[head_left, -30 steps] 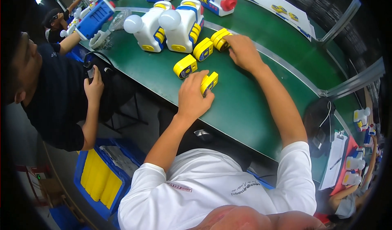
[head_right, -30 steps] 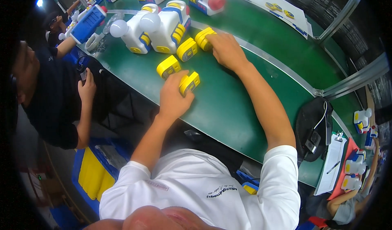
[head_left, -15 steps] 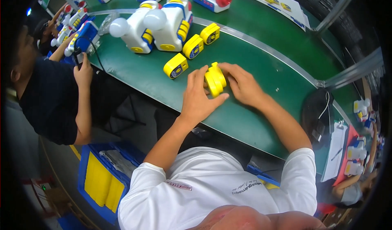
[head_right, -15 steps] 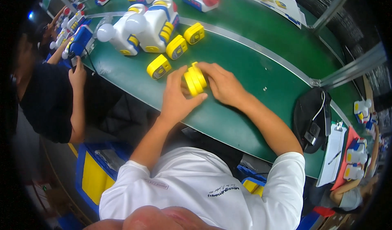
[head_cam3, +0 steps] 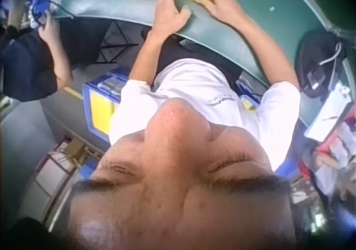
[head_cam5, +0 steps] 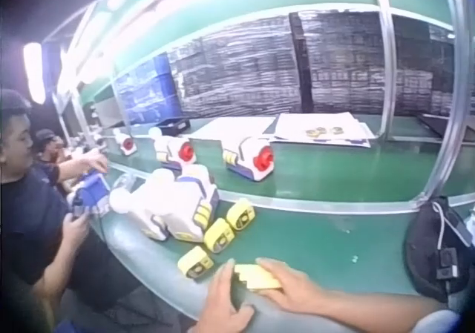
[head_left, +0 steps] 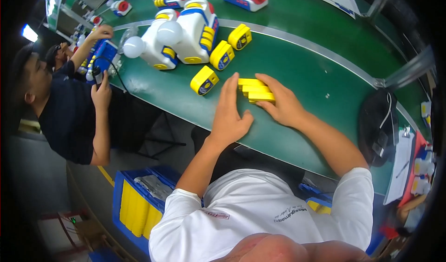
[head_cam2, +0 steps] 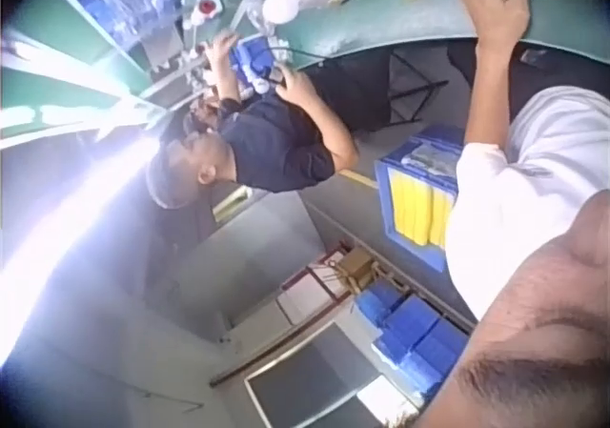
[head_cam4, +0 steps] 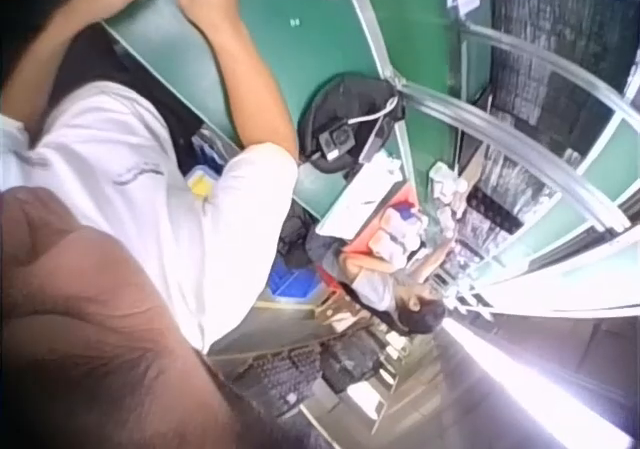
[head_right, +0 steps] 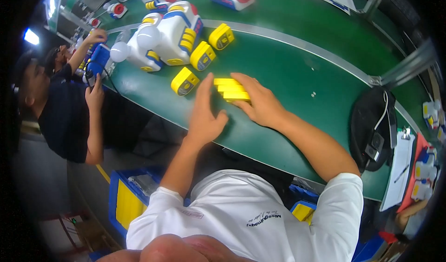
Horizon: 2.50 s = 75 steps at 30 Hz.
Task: Assembling components of a toy-like light fixture on an assembly line.
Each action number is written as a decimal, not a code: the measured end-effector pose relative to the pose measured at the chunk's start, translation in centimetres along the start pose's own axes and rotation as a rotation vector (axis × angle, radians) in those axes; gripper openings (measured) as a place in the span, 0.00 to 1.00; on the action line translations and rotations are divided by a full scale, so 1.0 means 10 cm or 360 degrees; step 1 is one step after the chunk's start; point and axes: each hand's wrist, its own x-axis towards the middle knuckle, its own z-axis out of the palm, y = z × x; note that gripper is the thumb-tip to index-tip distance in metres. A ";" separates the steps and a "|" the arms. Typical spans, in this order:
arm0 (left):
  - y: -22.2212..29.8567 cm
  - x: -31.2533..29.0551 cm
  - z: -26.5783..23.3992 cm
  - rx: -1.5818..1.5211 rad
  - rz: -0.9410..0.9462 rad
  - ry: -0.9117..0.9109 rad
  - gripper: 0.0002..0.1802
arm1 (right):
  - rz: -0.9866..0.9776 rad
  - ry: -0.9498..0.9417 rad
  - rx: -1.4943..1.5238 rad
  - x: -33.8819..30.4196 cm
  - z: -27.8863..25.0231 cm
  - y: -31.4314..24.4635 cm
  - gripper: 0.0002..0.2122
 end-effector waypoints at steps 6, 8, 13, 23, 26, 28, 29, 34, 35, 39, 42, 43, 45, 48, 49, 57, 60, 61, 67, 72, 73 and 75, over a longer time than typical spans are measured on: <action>-0.01 -0.03 0.03 -0.0055 0.0049 -0.0035 0.45 | -0.0054 0.0035 -0.0301 0.03 0.00 -0.01 0.33; -0.06 -0.05 0.02 -0.0072 -0.0006 -0.0005 0.43 | -0.0100 -0.0001 -0.0333 0.05 -0.01 0.02 0.33; -0.04 -0.03 -0.03 -0.0233 -0.0048 0.0044 0.38 | -0.0040 -0.0128 -0.0190 0.08 -0.09 0.02 0.33; -0.05 -0.06 -0.01 -0.0254 -0.0176 0.0057 0.34 | -0.0053 -0.0149 -0.0223 0.06 -0.09 0.03 0.32; -0.03 -0.07 -0.02 -0.0259 -0.0203 0.0057 0.34 | -0.0049 -0.0192 -0.0215 0.07 -0.10 0.05 0.32; -0.02 -0.07 -0.04 -0.0271 -0.0217 0.0046 0.34 | -0.0030 -0.0217 -0.0216 0.07 -0.11 0.04 0.32; -0.02 -0.07 -0.04 -0.0268 -0.0237 0.0032 0.34 | -0.0020 -0.0226 -0.0209 0.07 -0.11 0.04 0.31; -0.05 -0.08 -0.02 -0.0246 -0.0168 0.0034 0.34 | -0.0037 -0.0166 -0.0203 0.06 -0.08 0.02 0.30; -0.06 -0.08 -0.01 -0.0255 -0.0148 0.0053 0.34 | -0.0053 -0.0148 -0.0202 0.06 -0.08 0.03 0.29; -0.01 -0.06 0.00 -0.0220 -0.0122 0.0068 0.34 | -0.0059 -0.0152 -0.0210 0.03 -0.09 0.08 0.28; -0.01 -0.07 -0.01 -0.0160 -0.0144 0.0085 0.34 | -0.0051 -0.0174 -0.0217 0.06 -0.08 0.05 0.28; -0.01 -0.07 0.00 -0.0175 -0.0139 0.0071 0.34 | -0.0033 -0.0167 -0.0227 0.06 -0.08 0.05 0.28; 0.01 -0.07 -0.01 -0.0138 -0.0184 0.0079 0.35 | -0.0069 -0.0147 -0.0182 0.06 -0.07 0.06 0.28; -0.03 -0.08 0.01 -0.0127 -0.0154 0.0081 0.36 | -0.0069 -0.0153 -0.0206 0.07 -0.07 0.05 0.28; -0.05 -0.08 0.01 -0.0117 -0.0130 0.0094 0.36 | -0.0067 -0.0156 -0.0206 0.07 -0.07 0.06 0.28; 0.02 -0.09 0.01 -0.0231 -0.0116 0.0123 0.34 | -0.0064 -0.0105 -0.0308 0.04 -0.08 0.02 0.30; 0.04 -0.11 -0.01 -0.0231 -0.0089 0.0223 0.33 | -0.0086 -0.0123 -0.0297 0.05 -0.08 0.01 0.30; 0.04 -0.12 -0.03 -0.0251 -0.0086 0.0232 0.33 | -0.0079 -0.0114 -0.0304 0.05 -0.07 0.00 0.30; -0.03 -0.14 -0.02 -0.0269 0.0016 0.0325 0.32 | -0.0095 -0.0149 -0.0299 0.08 -0.07 -0.01 0.29; -0.06 -0.15 0.00 -0.0329 0.0084 0.0331 0.28 | -0.0135 -0.0121 -0.0309 0.07 -0.05 0.03 0.29; -0.06 -0.15 0.00 -0.0313 0.0080 0.0312 0.27 | -0.0139 -0.0123 -0.0321 0.06 -0.05 0.04 0.29; -0.04 -0.15 0.01 -0.0295 0.0084 0.0299 0.26 | -0.0153 -0.0119 -0.0337 0.05 -0.06 0.04 0.29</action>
